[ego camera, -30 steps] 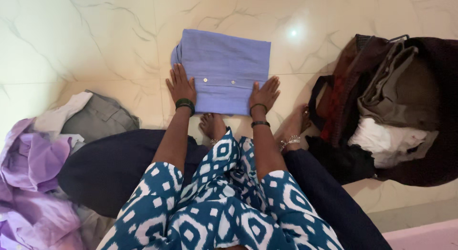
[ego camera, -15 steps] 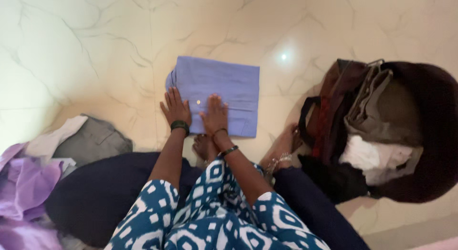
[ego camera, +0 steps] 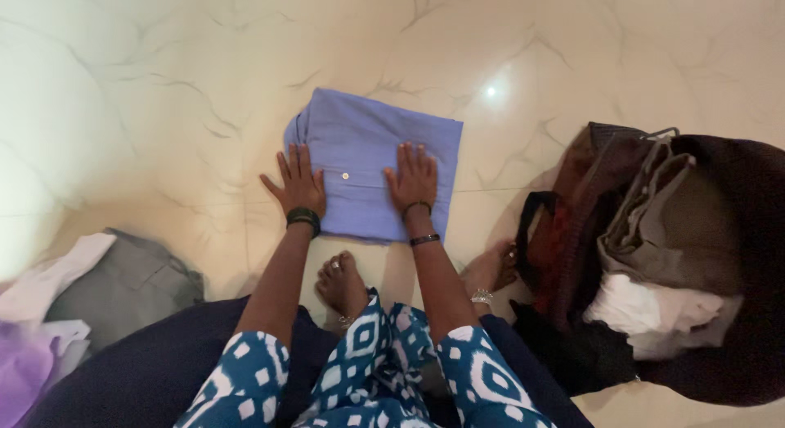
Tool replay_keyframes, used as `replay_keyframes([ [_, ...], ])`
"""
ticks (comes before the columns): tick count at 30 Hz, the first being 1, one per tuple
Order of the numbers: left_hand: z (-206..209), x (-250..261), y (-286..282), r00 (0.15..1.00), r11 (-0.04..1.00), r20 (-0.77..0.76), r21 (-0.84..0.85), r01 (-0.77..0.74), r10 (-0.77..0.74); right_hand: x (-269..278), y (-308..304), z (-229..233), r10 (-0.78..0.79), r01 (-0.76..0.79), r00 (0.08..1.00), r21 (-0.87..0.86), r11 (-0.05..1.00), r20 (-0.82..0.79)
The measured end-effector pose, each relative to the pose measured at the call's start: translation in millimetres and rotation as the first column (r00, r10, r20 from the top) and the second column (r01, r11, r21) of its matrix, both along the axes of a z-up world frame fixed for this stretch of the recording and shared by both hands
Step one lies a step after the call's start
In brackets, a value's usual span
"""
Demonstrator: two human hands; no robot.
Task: The person sits on the floor and buttons a light blue shirt. They then lay the shirt flat, fold the sleeves inward, fold the sides toward the center, and fold the shirt in half to create a neat stack.
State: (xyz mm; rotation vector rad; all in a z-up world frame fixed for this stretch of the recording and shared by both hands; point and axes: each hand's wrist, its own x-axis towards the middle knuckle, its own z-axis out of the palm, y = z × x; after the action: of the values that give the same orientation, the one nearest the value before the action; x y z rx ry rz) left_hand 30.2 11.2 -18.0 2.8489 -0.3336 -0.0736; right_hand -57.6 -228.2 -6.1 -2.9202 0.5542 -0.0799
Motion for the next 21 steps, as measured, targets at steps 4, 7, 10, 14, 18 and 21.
replay_keyframes([
  [4, 0.4, 6.7, -4.9, 1.000, 0.999, -0.010, -0.029, 0.022, -0.022, -14.1, -29.6, -7.7, -0.115, 0.115, 0.993, 0.026, 0.993, 0.001],
  [7, -1.9, 3.7, -8.7, 1.000, 1.000, -0.018, 0.015, -0.012, 0.012, -17.3, -32.7, -15.8, -0.112, 0.112, 0.994, 0.015, 0.994, 0.008],
  [10, -0.1, -7.0, -16.5, 0.998, 0.999, 0.063, 0.049, -0.002, -0.002, -10.5, -47.5, -14.1, -0.036, 0.036, 0.999, 0.004, 0.999, 0.012],
  [14, 6.2, -20.4, -39.0, 0.991, 0.929, -0.077, 0.347, 0.130, -0.110, 0.5, -65.6, 0.3, -0.049, 0.036, 0.993, -0.122, 0.992, -0.111],
  [18, 0.4, -46.8, -78.8, 0.914, 0.749, -0.242, 0.524, 0.405, -0.325, 11.8, -23.7, 30.2, -0.414, 0.401, 0.904, -0.125, 0.907, -0.103],
  [21, -3.8, -93.4, -97.8, 0.799, 0.807, -0.413, 0.212, 0.550, -0.437, 1.6, 33.8, 46.0, -0.521, 0.571, 0.814, 0.189, 0.799, -0.256],
])
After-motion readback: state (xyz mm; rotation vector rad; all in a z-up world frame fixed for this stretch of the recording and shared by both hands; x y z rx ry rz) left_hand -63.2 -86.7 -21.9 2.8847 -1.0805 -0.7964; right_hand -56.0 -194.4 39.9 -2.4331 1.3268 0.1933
